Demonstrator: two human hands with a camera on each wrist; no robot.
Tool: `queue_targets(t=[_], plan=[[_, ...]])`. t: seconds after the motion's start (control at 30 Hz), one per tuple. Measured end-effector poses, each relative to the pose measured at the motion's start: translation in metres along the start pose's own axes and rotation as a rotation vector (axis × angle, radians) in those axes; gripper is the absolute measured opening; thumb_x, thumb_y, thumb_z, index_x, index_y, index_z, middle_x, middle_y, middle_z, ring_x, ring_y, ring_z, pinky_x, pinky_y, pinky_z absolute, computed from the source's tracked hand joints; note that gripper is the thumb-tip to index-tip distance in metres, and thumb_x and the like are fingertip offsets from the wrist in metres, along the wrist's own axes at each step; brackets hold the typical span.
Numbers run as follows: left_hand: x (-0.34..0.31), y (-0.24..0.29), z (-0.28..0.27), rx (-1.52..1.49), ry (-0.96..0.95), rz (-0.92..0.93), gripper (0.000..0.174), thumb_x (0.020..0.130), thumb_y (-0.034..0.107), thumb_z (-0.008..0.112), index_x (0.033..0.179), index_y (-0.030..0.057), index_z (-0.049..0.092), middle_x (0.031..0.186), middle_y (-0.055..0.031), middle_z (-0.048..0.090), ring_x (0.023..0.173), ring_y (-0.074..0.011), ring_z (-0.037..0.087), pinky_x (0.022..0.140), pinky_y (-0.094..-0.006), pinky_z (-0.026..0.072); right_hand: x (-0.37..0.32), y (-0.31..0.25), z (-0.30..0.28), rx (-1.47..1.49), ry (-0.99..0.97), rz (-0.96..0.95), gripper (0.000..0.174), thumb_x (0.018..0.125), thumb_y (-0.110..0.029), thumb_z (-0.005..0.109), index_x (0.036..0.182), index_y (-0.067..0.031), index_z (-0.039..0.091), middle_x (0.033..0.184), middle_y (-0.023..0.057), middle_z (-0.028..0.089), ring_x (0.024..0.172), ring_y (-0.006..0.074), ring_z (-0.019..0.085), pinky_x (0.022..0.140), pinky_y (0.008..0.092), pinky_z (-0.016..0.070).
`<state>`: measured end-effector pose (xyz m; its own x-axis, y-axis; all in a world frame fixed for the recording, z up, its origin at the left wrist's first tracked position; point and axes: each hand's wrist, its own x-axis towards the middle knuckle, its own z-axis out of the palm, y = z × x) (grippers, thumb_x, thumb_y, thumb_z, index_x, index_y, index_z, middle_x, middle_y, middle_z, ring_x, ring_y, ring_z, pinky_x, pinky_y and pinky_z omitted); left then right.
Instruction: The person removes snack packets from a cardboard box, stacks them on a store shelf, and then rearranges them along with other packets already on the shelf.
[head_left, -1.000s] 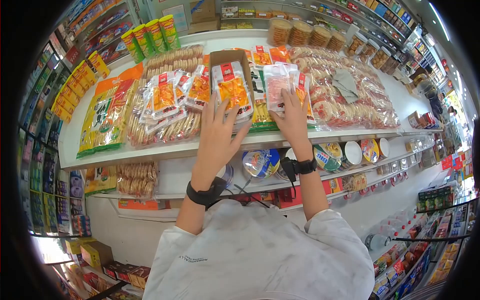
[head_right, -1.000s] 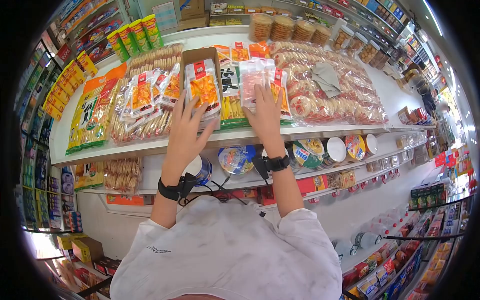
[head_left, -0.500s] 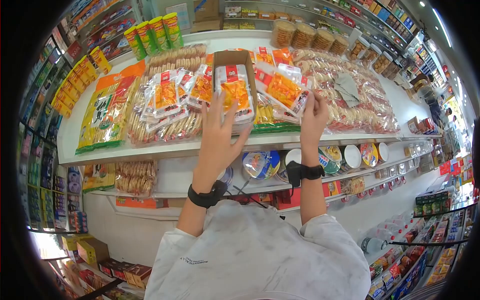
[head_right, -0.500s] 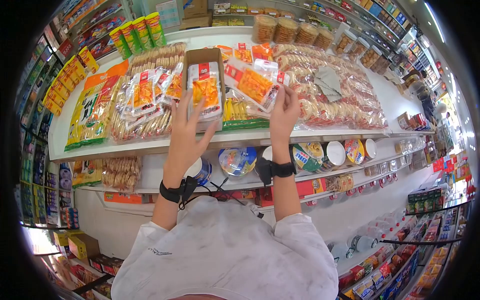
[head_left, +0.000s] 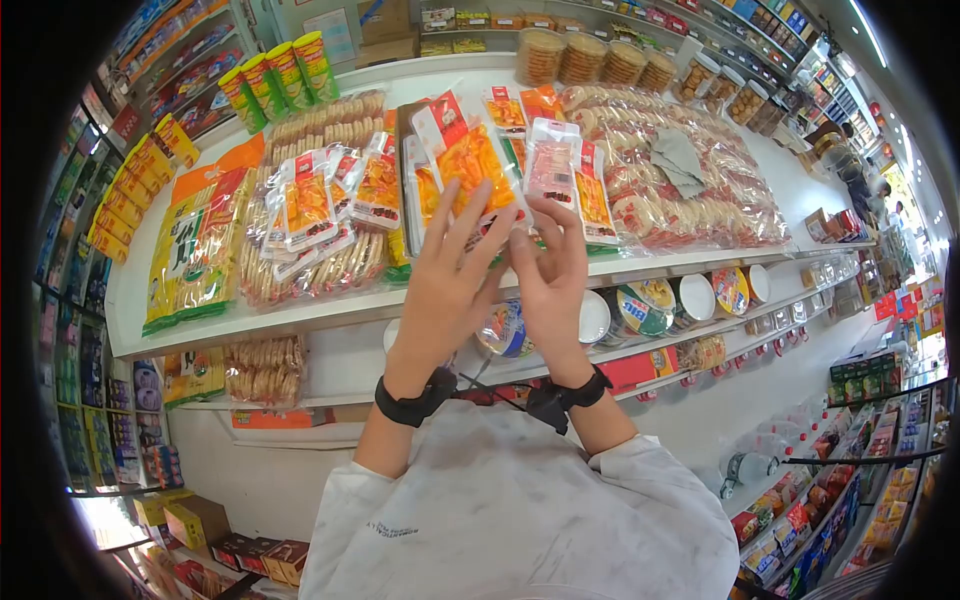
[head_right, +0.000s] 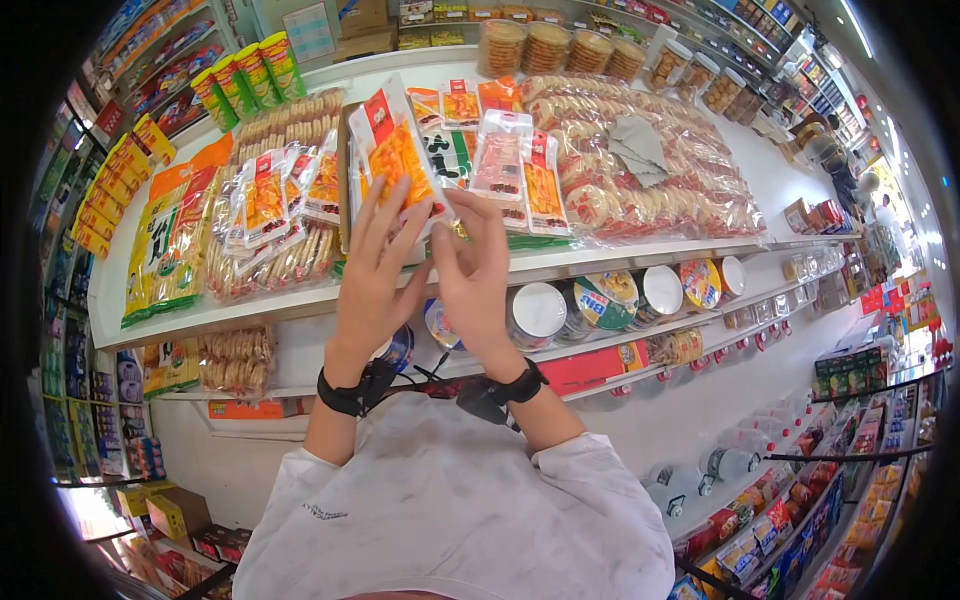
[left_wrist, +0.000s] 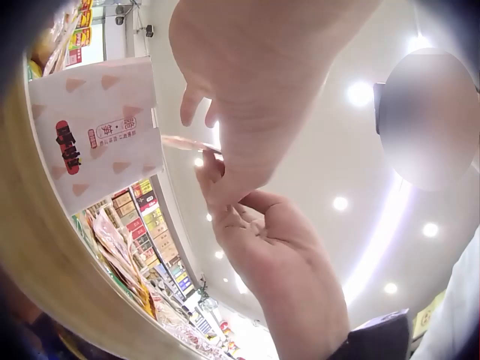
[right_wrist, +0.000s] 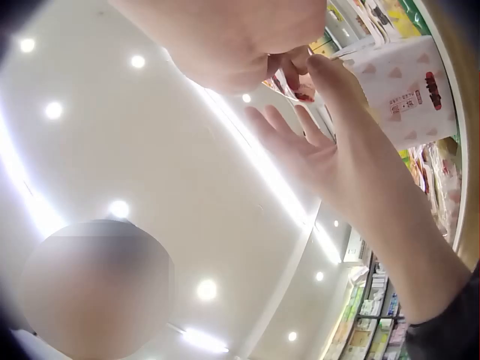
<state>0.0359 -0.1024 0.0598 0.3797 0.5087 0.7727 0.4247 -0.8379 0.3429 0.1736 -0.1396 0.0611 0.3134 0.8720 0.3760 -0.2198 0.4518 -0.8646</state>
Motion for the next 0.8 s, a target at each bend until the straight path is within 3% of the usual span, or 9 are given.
queue_targets(t=[0.03, 0.17, 0.2, 0.23, 0.4, 0.5, 0.6, 0.7, 0.8], plan=[[-0.002, -0.002, -0.002, 0.038, -0.002, -0.005, 0.069, 0.084, 0.0, 0.078, 0.149, 0.0124, 0.061, 0.163, -0.0152, 0.048, 0.152, -0.0442, 0.04, 0.117, -0.0528, 0.0448, -0.002, 0.0, 0.003, -0.005, -0.025, -0.005, 0.043, 0.106, -0.001, 0.059, 0.146, -0.0007, 0.043, 0.15, 0.0181, 0.053, 0.125, 0.0192, 0.063, 0.096, 0.0293, 0.0554], [-0.007, -0.016, -0.003, 0.169, -0.022, -0.102, 0.047, 0.092, 0.01, 0.075, 0.138, 0.0079, 0.067, 0.154, -0.0154, 0.056, 0.151, -0.0449, 0.041, 0.123, -0.0607, 0.0333, 0.011, 0.011, -0.014, -0.361, -0.181, -0.113, 0.033, 0.107, -0.007, 0.059, 0.138, 0.0019, 0.057, 0.14, 0.0182, 0.064, 0.127, 0.0228, 0.064, 0.106, 0.0371, 0.0506], [-0.008, -0.019, -0.006, 0.252, -0.056, -0.109, 0.044, 0.093, 0.013, 0.075, 0.136, 0.0069, 0.068, 0.152, -0.0153, 0.058, 0.15, -0.045, 0.041, 0.124, -0.0626, 0.0301, 0.022, 0.026, -0.026, -0.425, -0.097, -0.216, 0.035, 0.105, -0.011, 0.063, 0.137, 0.0027, 0.06, 0.135, 0.0199, 0.067, 0.13, 0.0311, 0.064, 0.112, 0.0405, 0.0478], [-0.009, -0.02, -0.007, 0.336, -0.09, -0.12, 0.04, 0.095, 0.017, 0.074, 0.133, 0.0059, 0.069, 0.149, -0.0152, 0.061, 0.15, -0.0452, 0.042, 0.125, -0.0645, 0.0269, 0.037, 0.035, -0.039, -0.597, -0.063, -0.264, 0.038, 0.103, -0.012, 0.066, 0.137, 0.0027, 0.06, 0.137, 0.0201, 0.066, 0.133, 0.0333, 0.061, 0.115, 0.0431, 0.0446], [-0.015, -0.025, -0.006, 0.211, -0.117, -0.15, 0.04, 0.095, 0.024, 0.076, 0.129, 0.0043, 0.069, 0.141, -0.0145, 0.064, 0.147, -0.0453, 0.043, 0.124, -0.0689, 0.0242, 0.084, 0.082, -0.091, -1.412, 0.037, -0.525, 0.053, 0.094, -0.024, 0.077, 0.138, 0.0018, 0.061, 0.144, 0.0203, 0.062, 0.142, 0.0399, 0.051, 0.127, 0.0598, 0.0237], [-0.014, -0.028, -0.004, 0.173, -0.109, -0.143, 0.042, 0.094, 0.023, 0.077, 0.13, 0.0042, 0.068, 0.139, -0.0147, 0.063, 0.147, -0.0464, 0.043, 0.123, -0.0698, 0.0256, 0.085, 0.092, -0.098, -1.409, -0.001, -0.414, 0.056, 0.093, -0.034, 0.078, 0.137, -0.0018, 0.066, 0.143, 0.0174, 0.063, 0.145, 0.0375, 0.05, 0.129, 0.0634, 0.0143], [-0.017, -0.029, -0.004, 0.199, -0.113, -0.128, 0.044, 0.093, 0.022, 0.077, 0.132, 0.0045, 0.067, 0.139, -0.0148, 0.06, 0.146, -0.0474, 0.042, 0.123, -0.0697, 0.0271, 0.082, 0.086, -0.094, -1.438, -0.071, -0.381, 0.04, 0.095, -0.028, 0.074, 0.128, -0.0059, 0.072, 0.142, 0.0183, 0.062, 0.144, 0.0373, 0.049, 0.129, 0.0644, 0.0141], [-0.019, -0.029, -0.004, 0.231, -0.123, -0.133, 0.046, 0.093, 0.021, 0.077, 0.134, 0.0061, 0.067, 0.141, -0.0128, 0.06, 0.146, -0.0458, 0.042, 0.124, -0.0648, 0.0286, 0.091, 0.087, -0.102, -1.351, -0.035, -0.394, 0.029, 0.095, -0.022, 0.074, 0.119, -0.008, 0.077, 0.132, 0.0161, 0.066, 0.136, 0.0354, 0.056, 0.124, 0.0606, 0.0267], [-0.02, -0.029, -0.005, 0.228, -0.13, -0.143, 0.046, 0.092, 0.02, 0.077, 0.136, 0.0068, 0.067, 0.143, -0.0121, 0.06, 0.146, -0.0447, 0.042, 0.125, -0.0622, 0.0295, 0.091, 0.074, -0.1, -1.272, 0.147, -0.496, 0.022, 0.098, -0.019, 0.071, 0.115, -0.0067, 0.079, 0.119, 0.0145, 0.07, 0.118, 0.0326, 0.064, 0.104, 0.0495, 0.0488]])
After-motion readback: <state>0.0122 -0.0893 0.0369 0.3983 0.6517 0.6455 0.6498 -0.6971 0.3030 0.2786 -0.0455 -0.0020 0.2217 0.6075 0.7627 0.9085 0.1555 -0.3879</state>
